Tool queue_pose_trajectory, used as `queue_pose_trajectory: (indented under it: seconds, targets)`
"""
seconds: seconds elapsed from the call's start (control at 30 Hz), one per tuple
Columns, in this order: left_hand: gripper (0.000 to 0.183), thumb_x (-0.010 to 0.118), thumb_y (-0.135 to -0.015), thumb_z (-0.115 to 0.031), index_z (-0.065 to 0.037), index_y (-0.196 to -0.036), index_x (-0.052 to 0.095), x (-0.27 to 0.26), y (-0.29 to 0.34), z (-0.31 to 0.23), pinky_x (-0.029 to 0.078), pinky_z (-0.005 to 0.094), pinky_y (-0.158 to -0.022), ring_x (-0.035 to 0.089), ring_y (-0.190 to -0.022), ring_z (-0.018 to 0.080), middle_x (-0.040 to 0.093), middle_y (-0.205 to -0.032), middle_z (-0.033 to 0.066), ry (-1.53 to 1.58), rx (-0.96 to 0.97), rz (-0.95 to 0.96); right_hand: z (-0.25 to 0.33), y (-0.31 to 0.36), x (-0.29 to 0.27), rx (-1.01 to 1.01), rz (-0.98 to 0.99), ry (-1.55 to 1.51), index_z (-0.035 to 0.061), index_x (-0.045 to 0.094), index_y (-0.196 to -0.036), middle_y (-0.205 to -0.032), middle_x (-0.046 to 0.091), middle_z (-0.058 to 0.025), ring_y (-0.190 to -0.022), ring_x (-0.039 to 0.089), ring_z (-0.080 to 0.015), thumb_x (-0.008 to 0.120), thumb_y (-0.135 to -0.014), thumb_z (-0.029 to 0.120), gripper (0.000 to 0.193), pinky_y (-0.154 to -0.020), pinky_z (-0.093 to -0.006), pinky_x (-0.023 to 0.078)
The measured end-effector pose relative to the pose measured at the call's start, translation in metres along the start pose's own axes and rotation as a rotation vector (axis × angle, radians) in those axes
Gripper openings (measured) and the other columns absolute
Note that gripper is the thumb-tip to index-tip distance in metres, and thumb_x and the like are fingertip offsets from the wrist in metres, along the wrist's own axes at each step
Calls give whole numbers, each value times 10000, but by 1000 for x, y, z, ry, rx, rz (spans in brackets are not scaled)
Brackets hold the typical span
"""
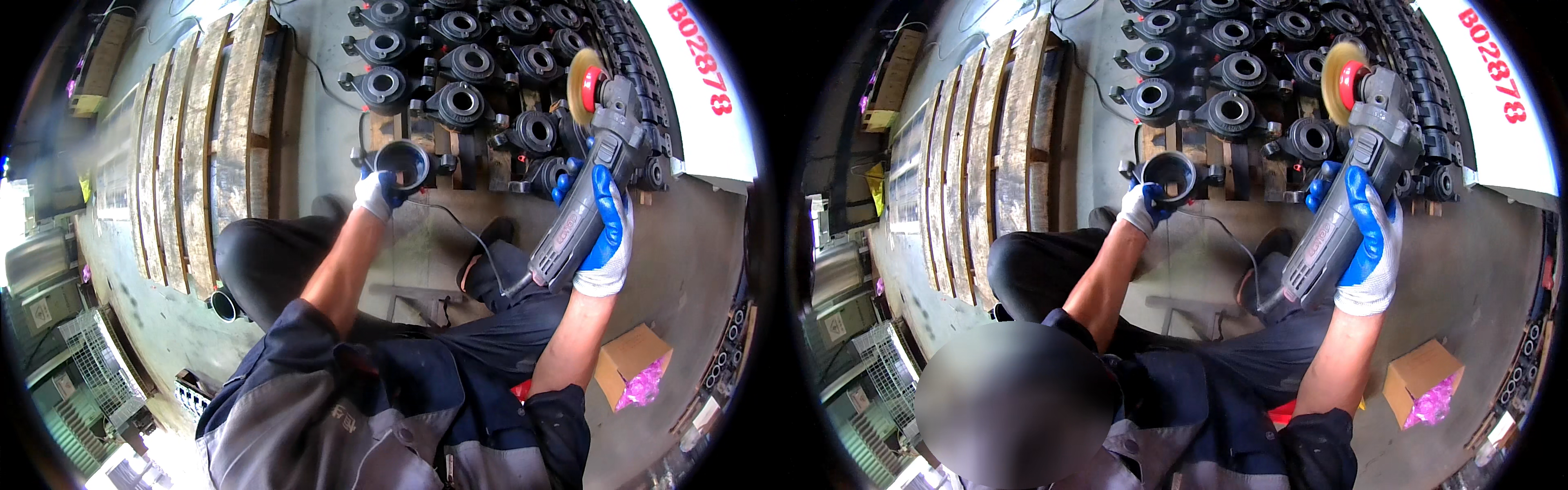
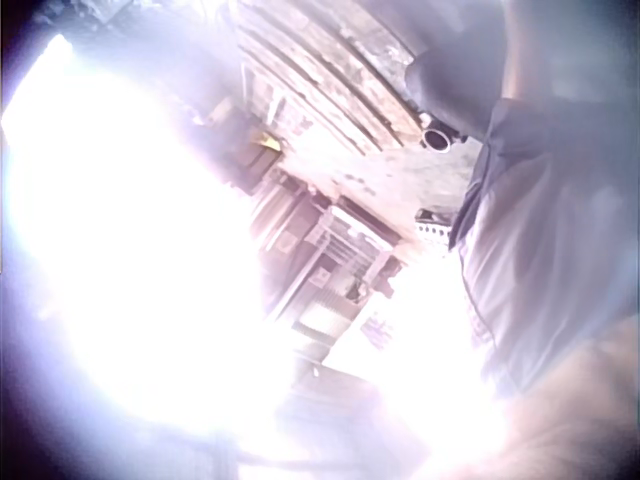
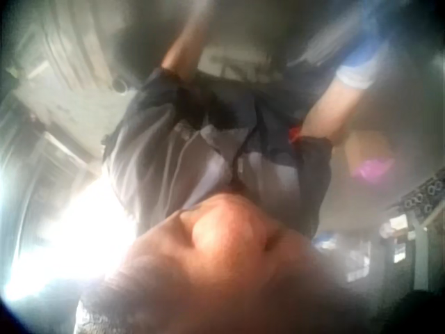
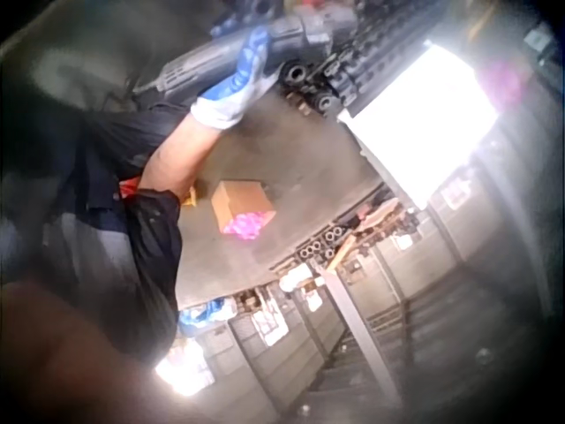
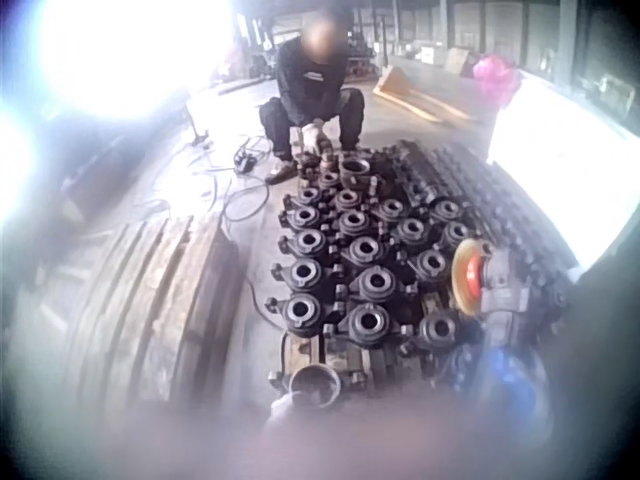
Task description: The person uses a handheld power grinder with a brush attachment to polish the inner surfaces and edges of cast iron bearing housings while sitting on the floor.
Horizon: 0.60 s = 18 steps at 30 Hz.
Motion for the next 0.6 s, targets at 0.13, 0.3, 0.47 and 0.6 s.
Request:
queue_pose_trajectory:
  seconds: [0.13,0.3,0.47,0.6]
  targets:
    - [690,623,-774,30,-293,-1378,545,8,-1,-32,565,446,-640,712,-877,276,689,-1161,52,-241,106,-21,-1,0,3,-15,6,-3,-4,483,-1475,-1164,682,-162,-945,696,-220,676,-964,334,642,-874,-368,572]
    - [549,742,-823,-48,-250,-1323,639,1,-15,-59,519,338,-671,658,-854,171,694,-1021,20,-541,132,-2,-6,-1,12,11,15,8,-15,473,-1478,-1161,683,-168,-936,697,-217,669,-967,329,646,-864,-357,574]
    - [430,686,-962,-311,-8,-1263,644,34,-10,-97,584,339,-841,710,-967,225,730,-1099,100,-207,-51,-4,-5,1,12,3,0,71,-8,479,-1474,-1122,694,-148,-935,699,-209,662,-969,332,637,-875,-348,575]
    - [441,644,-967,-381,-38,-1244,665,-10,-135,-81,561,369,-816,703,-946,243,737,-1081,95,-62,47,133,-9,-4,24,27,18,54,-27,456,-1475,-1148,683,-183,-933,705,-234,667,-961,283,636,-855,-373,596]
Point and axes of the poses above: each hand's wrist, its own y-axis away from the middle knuckle, its own x-axis out of the palm, z = x × y, the point moved 10 cm from there along -y, towards the middle knuckle
